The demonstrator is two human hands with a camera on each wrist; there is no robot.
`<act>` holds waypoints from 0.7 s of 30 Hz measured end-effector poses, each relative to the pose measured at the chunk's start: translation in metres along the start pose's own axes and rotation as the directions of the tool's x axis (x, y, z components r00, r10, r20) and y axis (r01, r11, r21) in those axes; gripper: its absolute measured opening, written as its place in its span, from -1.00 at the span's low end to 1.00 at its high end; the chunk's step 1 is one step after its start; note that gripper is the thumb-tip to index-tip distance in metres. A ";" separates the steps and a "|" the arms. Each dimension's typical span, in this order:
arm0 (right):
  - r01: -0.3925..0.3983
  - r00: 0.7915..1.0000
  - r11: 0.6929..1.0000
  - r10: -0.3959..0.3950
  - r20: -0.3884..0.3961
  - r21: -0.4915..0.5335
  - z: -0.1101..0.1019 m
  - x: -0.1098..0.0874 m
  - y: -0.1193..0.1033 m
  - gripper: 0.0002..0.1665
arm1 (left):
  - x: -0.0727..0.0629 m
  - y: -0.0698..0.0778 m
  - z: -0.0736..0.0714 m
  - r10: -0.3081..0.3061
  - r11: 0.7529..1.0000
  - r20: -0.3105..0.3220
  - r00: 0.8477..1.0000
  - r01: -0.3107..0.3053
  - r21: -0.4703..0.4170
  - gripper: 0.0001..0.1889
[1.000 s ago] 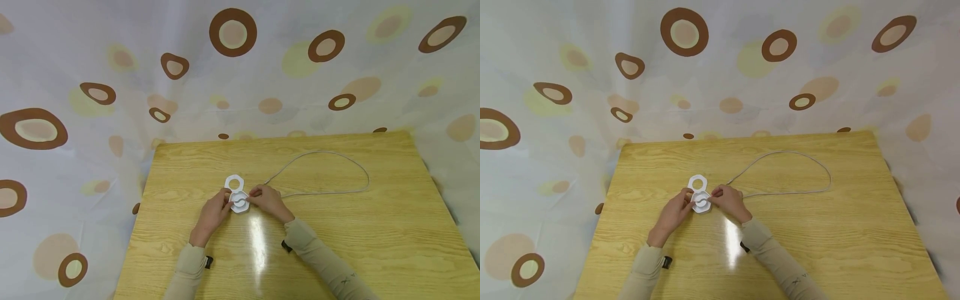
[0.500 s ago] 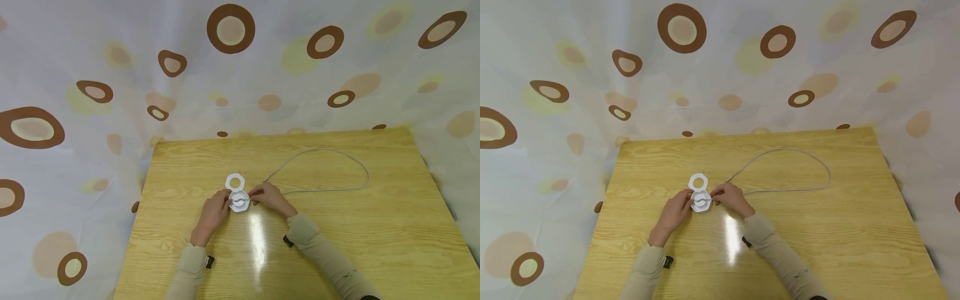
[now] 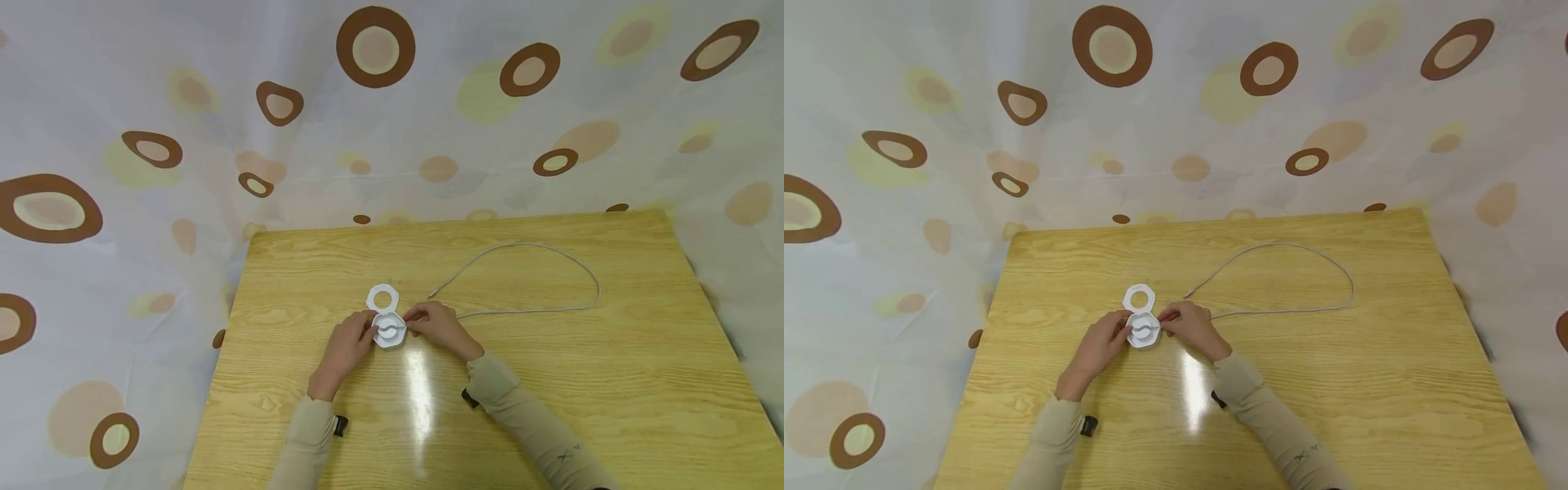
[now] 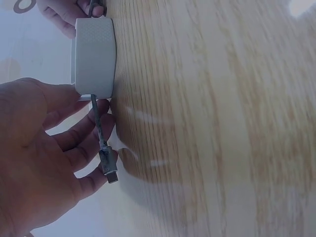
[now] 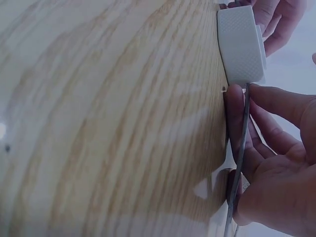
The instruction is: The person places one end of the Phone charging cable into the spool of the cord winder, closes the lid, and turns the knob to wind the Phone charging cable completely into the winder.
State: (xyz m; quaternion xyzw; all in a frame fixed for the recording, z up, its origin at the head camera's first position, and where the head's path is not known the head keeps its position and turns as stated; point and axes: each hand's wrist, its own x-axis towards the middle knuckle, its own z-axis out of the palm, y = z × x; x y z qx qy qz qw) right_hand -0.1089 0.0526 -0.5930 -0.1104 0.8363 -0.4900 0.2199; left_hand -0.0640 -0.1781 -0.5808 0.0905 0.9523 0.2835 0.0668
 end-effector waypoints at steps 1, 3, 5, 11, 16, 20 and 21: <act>0.002 1.000 1.000 -0.002 -0.004 0.003 0.000 -0.001 0.000 -0.81 | 0.001 0.000 0.000 0.002 1.000 -0.001 1.000 -0.002 -0.001 -0.68; 0.006 1.000 1.000 -0.006 -0.013 0.003 0.000 -0.002 0.000 -0.81 | 0.001 0.000 -0.001 0.001 1.000 0.004 1.000 -0.001 -0.010 -0.67; 0.010 1.000 1.000 -0.010 -0.019 0.002 0.001 -0.002 0.001 -0.81 | 0.002 0.000 -0.001 0.003 1.000 0.009 1.000 -0.002 -0.023 -0.67; 0.019 0.999 1.000 -0.020 -0.029 -0.013 0.002 -0.003 0.002 -0.82 | 0.002 0.002 -0.004 0.006 0.999 -0.002 1.000 -0.006 -0.048 -0.68; 0.030 0.999 0.999 -0.031 -0.029 -0.044 0.003 -0.003 0.003 -0.81 | 0.002 0.002 -0.004 0.009 0.999 -0.007 1.000 -0.009 -0.044 -0.68; 0.029 0.999 0.998 -0.030 -0.022 -0.047 0.003 -0.003 0.003 -0.80 | 0.002 0.001 -0.004 0.002 0.998 0.019 1.000 -0.001 -0.066 -0.67; 0.028 0.999 0.998 -0.029 -0.017 -0.047 0.003 -0.003 0.003 -0.79 | 0.002 0.001 -0.005 -0.001 0.997 0.028 1.000 0.003 -0.077 -0.67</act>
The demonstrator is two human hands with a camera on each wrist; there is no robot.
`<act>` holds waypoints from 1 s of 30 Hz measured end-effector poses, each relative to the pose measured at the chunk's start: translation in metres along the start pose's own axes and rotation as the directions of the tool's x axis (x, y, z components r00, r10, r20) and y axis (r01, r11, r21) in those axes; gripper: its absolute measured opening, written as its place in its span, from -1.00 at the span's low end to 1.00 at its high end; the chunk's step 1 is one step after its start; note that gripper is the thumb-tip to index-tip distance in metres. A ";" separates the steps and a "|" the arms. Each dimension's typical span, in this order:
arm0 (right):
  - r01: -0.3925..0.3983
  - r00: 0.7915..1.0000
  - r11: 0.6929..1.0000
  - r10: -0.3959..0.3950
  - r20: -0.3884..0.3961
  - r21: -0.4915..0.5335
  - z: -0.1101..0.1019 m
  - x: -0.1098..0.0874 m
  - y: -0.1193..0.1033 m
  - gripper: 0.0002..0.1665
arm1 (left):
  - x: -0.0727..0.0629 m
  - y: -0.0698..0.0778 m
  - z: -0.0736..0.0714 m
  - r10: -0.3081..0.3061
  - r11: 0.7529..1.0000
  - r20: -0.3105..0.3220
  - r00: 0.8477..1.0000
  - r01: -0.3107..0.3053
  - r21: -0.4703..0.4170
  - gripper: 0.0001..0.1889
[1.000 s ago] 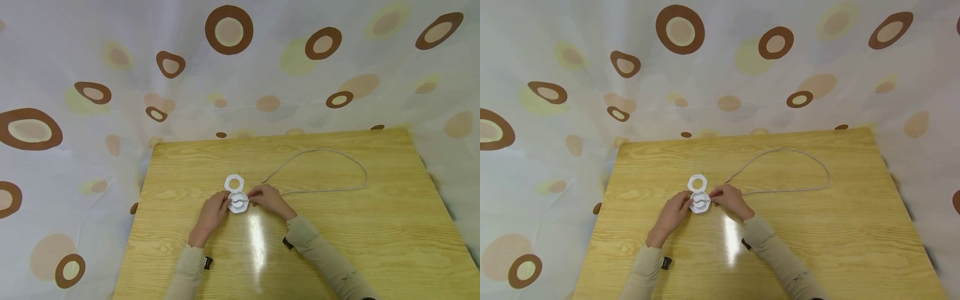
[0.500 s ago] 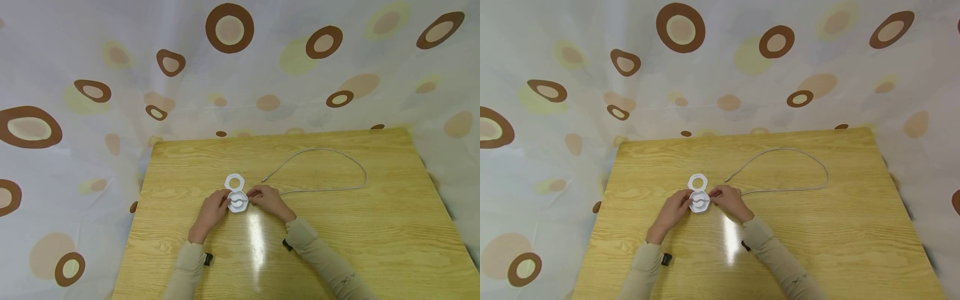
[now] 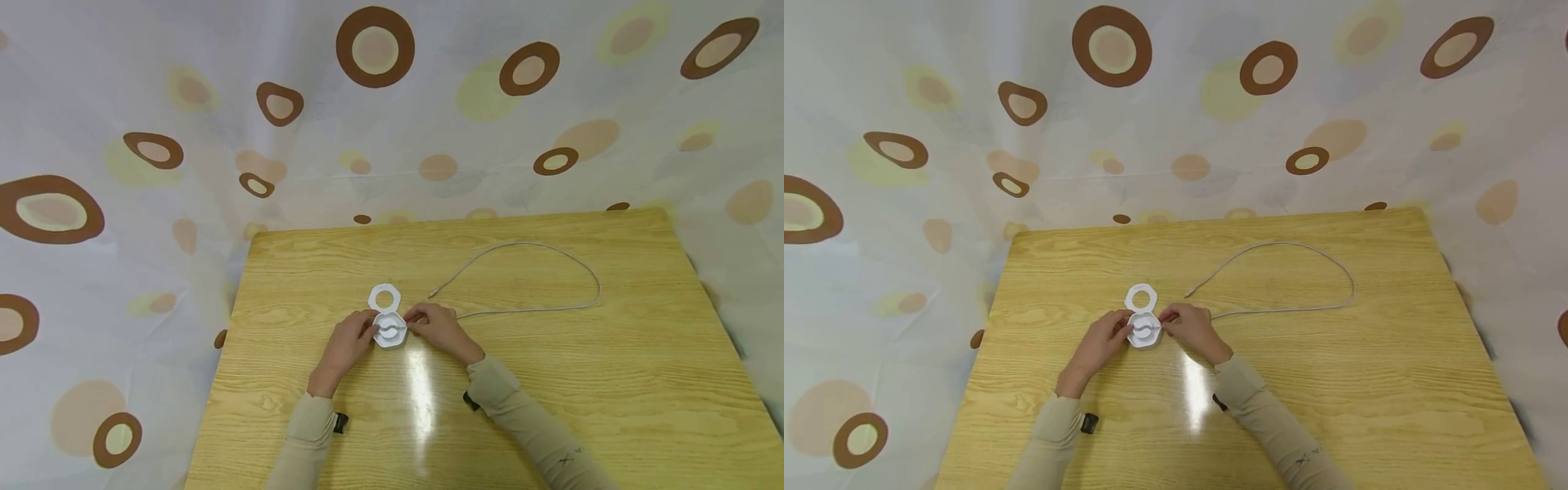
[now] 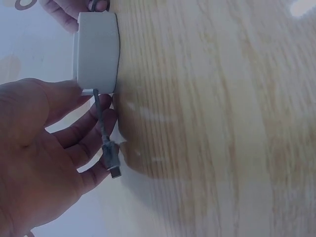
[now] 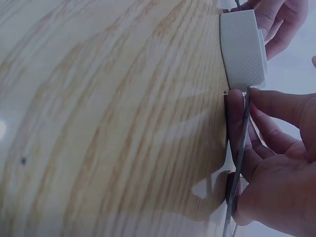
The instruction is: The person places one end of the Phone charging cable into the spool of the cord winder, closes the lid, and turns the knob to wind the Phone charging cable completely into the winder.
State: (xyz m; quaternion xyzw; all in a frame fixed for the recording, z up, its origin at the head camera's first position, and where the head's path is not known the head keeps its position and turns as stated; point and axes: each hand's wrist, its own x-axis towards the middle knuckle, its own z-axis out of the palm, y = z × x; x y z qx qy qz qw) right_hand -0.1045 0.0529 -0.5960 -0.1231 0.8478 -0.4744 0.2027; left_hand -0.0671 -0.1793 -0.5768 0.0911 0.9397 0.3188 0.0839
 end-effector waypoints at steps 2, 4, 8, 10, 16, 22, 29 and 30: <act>-0.006 1.000 1.000 0.006 0.009 0.012 0.000 -0.001 0.000 -0.77 | 0.000 0.000 -0.001 -0.007 1.000 0.017 1.000 0.008 -0.029 -0.67; -0.022 1.000 0.999 0.021 0.020 0.033 0.000 -0.002 -0.002 -0.74 | 0.000 0.000 -0.002 -0.016 0.999 0.018 1.000 0.017 -0.051 -0.67; -0.055 0.998 0.996 0.054 0.015 0.069 -0.001 -0.004 -0.006 -0.65 | 0.002 -0.001 -0.002 -0.040 0.999 -0.052 0.998 0.039 -0.034 -0.62; -0.057 0.998 0.997 0.058 -0.011 0.045 -0.002 -0.005 -0.009 -0.62 | 0.003 -0.001 -0.001 -0.049 0.999 -0.100 0.994 0.048 -0.014 -0.60; -0.034 0.997 0.999 0.037 -0.073 0.041 -0.001 -0.003 -0.014 -0.51 | 0.006 -0.001 0.000 -0.078 0.997 -0.127 0.989 0.075 -0.023 -0.55; -0.035 0.998 0.996 0.039 -0.047 0.086 0.001 0.003 -0.016 -0.40 | 0.008 0.001 -0.001 -0.118 0.990 -0.098 0.988 0.109 -0.091 -0.52; -0.038 0.998 0.993 0.043 -0.041 0.116 0.000 0.007 -0.013 -0.43 | 0.013 0.002 -0.003 -0.132 0.962 -0.054 0.990 0.115 -0.246 -0.53; -0.043 0.998 0.990 0.048 -0.040 0.132 0.000 0.007 -0.012 -0.43 | 0.014 0.002 -0.004 -0.129 0.955 -0.048 0.991 0.111 -0.275 -0.53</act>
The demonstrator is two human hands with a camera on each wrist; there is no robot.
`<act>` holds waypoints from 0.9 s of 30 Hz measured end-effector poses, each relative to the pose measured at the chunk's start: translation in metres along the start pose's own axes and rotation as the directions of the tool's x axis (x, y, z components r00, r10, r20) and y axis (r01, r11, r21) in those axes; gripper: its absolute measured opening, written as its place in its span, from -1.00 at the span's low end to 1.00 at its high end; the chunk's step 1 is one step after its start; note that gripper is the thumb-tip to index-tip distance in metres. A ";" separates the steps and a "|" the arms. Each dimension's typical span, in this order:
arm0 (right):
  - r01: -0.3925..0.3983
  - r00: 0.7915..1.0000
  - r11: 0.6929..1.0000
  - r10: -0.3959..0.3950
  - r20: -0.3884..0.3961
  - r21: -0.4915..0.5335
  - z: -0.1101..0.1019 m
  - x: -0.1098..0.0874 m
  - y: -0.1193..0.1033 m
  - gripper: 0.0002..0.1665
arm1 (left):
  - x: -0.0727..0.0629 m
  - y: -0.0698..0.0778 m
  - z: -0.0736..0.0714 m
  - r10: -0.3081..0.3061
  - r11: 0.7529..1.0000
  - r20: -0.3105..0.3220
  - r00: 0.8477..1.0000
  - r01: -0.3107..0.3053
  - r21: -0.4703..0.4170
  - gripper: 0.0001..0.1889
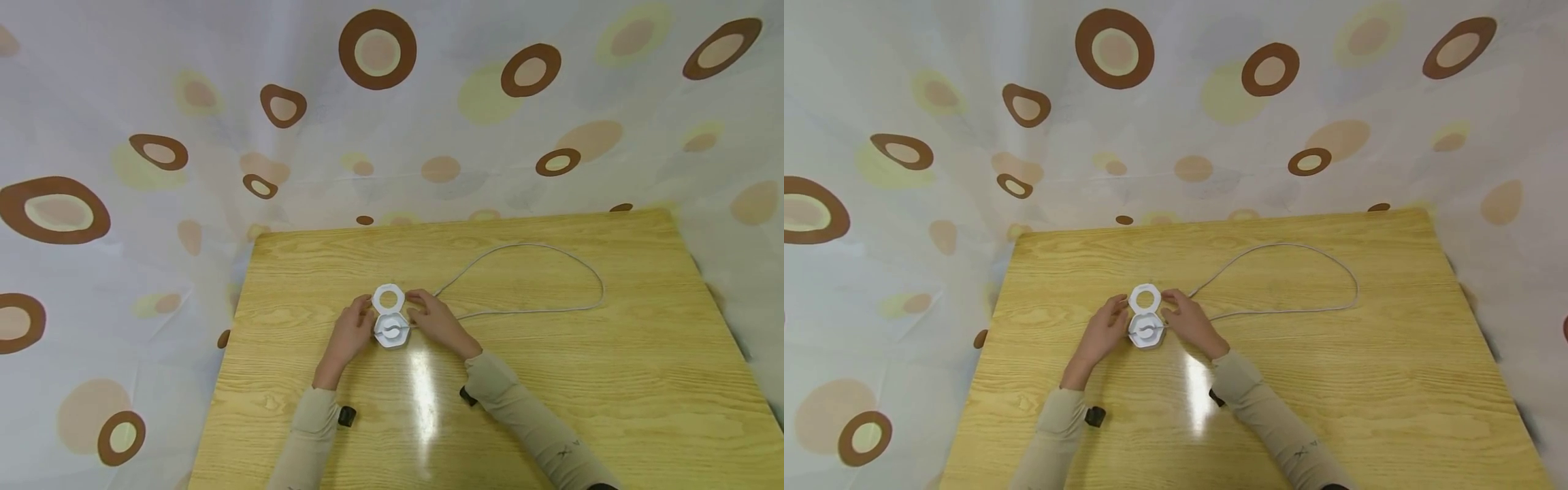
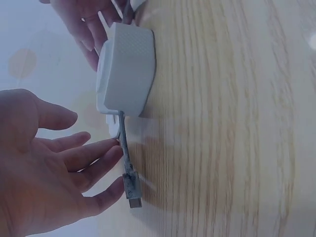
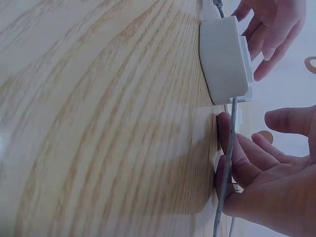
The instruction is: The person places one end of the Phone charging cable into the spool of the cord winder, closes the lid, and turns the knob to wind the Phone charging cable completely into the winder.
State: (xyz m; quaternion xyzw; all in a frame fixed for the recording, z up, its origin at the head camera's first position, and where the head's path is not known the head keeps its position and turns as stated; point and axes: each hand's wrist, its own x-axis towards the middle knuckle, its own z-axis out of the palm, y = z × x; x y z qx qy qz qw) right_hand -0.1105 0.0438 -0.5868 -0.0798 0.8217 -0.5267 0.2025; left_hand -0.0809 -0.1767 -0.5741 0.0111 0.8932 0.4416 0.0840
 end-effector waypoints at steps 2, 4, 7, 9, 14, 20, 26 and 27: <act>-0.002 1.000 0.999 0.002 -0.004 0.037 -0.001 0.001 0.001 -0.44 | 0.001 0.001 0.000 -0.005 0.998 0.012 1.000 0.005 -0.062 -0.52; -0.002 1.000 0.997 0.003 -0.018 0.073 -0.001 0.002 0.003 -0.45 | 0.003 0.001 0.000 -0.006 0.995 0.014 1.000 0.007 -0.102 -0.52; 0.016 0.999 0.989 -0.010 -0.046 0.146 -0.002 0.004 0.005 -0.47 | 0.004 0.003 0.001 -0.006 0.988 -0.010 1.000 0.004 -0.154 -0.53; 0.024 0.998 0.980 -0.012 -0.058 0.200 -0.002 0.004 0.004 -0.48 | 0.003 0.004 0.001 -0.009 0.982 -0.041 0.999 0.001 -0.190 -0.54; 0.023 0.998 0.956 -0.006 -0.059 0.292 -0.004 0.001 -0.004 -0.47 | -0.001 0.008 0.002 -0.045 0.970 -0.124 0.991 0.014 -0.243 -0.59; 0.032 0.997 0.937 -0.007 -0.074 0.349 -0.006 -0.005 -0.011 -0.47 | -0.007 0.015 0.001 -0.076 0.955 -0.168 0.983 0.023 -0.296 -0.60; 0.010 0.996 0.931 0.024 -0.090 0.364 -0.007 -0.009 -0.011 -0.51 | -0.014 0.018 -0.002 -0.070 0.957 -0.158 0.985 0.021 -0.290 -0.61; 0.007 0.996 0.932 0.027 -0.090 0.363 -0.007 -0.009 -0.011 -0.52 | -0.015 0.018 -0.002 -0.072 0.954 -0.151 0.986 0.024 -0.297 -0.61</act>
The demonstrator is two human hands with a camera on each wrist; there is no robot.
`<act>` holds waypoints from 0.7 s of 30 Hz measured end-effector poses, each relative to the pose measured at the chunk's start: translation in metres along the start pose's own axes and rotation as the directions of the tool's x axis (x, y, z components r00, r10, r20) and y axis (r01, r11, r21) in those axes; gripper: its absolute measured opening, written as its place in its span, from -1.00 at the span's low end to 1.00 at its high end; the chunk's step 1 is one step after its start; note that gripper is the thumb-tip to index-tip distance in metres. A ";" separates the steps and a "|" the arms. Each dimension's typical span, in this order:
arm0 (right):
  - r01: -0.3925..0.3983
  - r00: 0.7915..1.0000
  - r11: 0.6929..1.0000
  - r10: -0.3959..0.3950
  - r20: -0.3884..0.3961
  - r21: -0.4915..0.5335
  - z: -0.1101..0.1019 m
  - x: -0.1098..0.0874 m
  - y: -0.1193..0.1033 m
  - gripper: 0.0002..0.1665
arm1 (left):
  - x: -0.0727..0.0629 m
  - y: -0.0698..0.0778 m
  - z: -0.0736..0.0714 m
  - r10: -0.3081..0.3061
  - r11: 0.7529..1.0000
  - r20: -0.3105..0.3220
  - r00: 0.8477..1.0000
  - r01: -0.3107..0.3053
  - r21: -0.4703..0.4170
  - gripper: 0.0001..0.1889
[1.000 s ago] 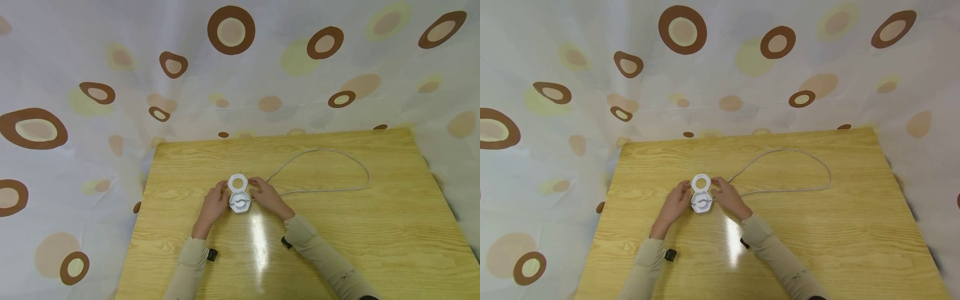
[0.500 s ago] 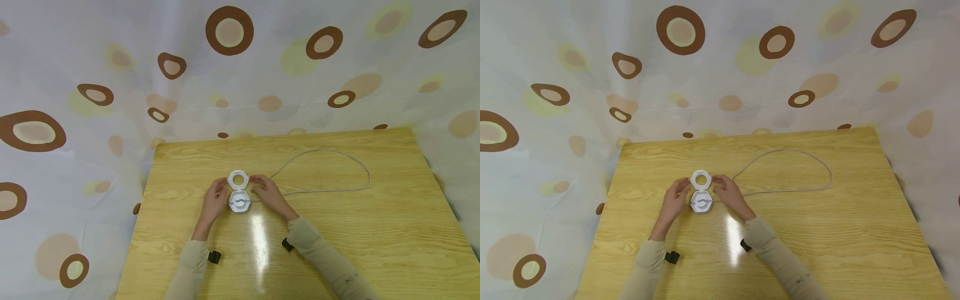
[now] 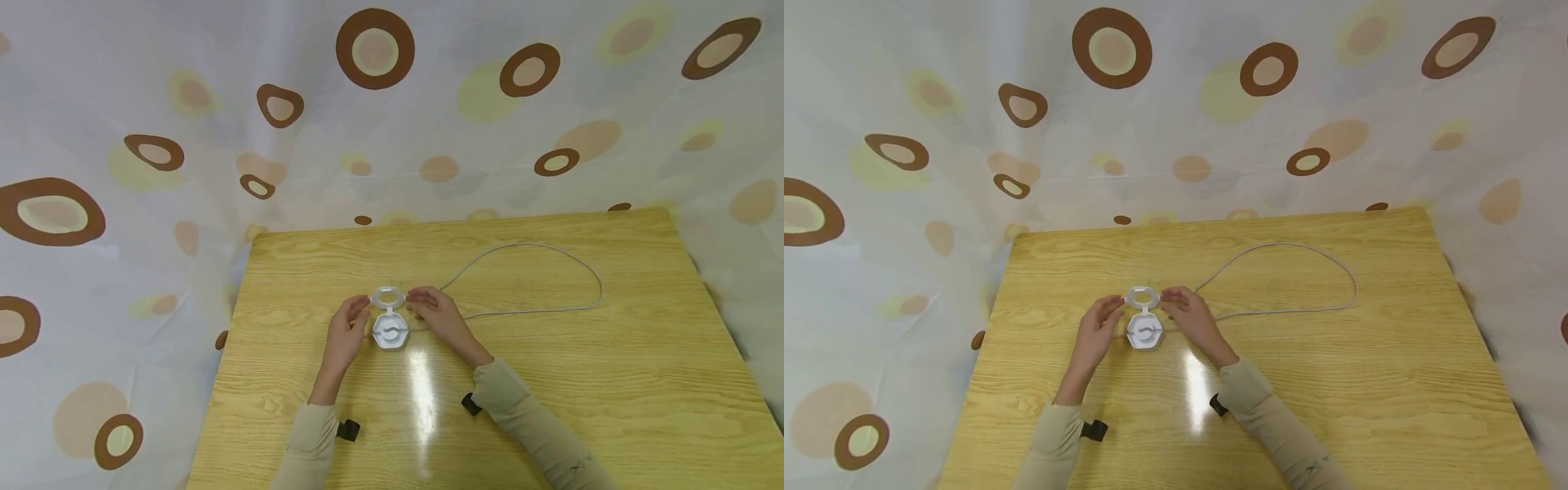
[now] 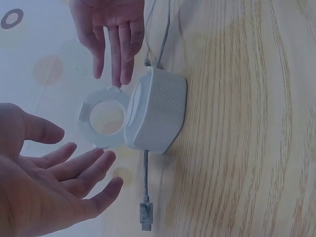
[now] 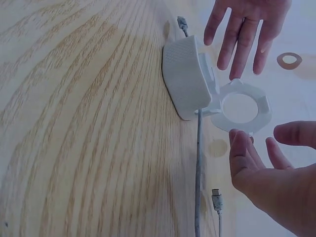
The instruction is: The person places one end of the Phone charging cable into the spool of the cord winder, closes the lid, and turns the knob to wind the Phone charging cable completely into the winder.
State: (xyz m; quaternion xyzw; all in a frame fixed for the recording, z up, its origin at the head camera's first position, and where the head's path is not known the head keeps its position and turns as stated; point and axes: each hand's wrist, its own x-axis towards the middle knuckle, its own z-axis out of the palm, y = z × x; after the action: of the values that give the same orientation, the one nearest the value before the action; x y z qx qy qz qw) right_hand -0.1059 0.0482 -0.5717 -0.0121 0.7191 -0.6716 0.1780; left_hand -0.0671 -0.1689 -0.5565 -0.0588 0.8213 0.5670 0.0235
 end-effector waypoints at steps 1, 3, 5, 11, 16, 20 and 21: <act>-0.004 1.000 1.000 0.004 -0.001 0.003 0.000 -0.001 0.000 -0.52 | -0.001 0.001 0.000 -0.005 1.000 0.005 1.000 0.005 -0.014 -0.61; -0.006 1.000 1.000 0.006 0.006 0.010 -0.001 -0.003 -0.001 -0.52 | -0.003 0.002 -0.001 -0.016 0.999 0.015 1.000 0.017 -0.043 -0.60; -0.008 1.000 1.000 0.008 0.013 0.026 -0.001 -0.005 -0.002 -0.52 | -0.005 0.003 -0.002 -0.030 0.997 0.022 0.999 0.032 -0.073 -0.59; -0.015 1.000 0.999 0.014 0.023 0.039 0.000 -0.008 -0.004 -0.52 | -0.010 0.005 -0.004 -0.049 0.995 0.017 0.999 0.051 -0.088 -0.61; -0.035 0.999 0.999 0.035 0.010 0.014 0.001 -0.013 -0.003 -0.48 | -0.018 0.004 -0.006 -0.056 0.995 0.019 0.998 0.057 -0.077 -0.63; -0.042 0.999 0.999 0.042 0.008 0.014 0.002 -0.016 -0.002 -0.43 | -0.024 0.003 -0.008 -0.069 0.994 0.031 0.997 0.071 -0.087 -0.64; -0.045 0.999 0.999 0.045 0.009 0.017 0.003 -0.017 -0.001 -0.42 | -0.025 0.002 -0.009 -0.074 0.993 0.034 0.997 0.077 -0.093 -0.64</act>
State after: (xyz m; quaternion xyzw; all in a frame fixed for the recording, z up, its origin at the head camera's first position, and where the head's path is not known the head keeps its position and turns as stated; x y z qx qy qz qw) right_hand -0.0897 0.0497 -0.5666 0.0027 0.7125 -0.6736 0.1964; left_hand -0.0423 -0.1746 -0.5487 -0.0822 0.7903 0.6048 0.0548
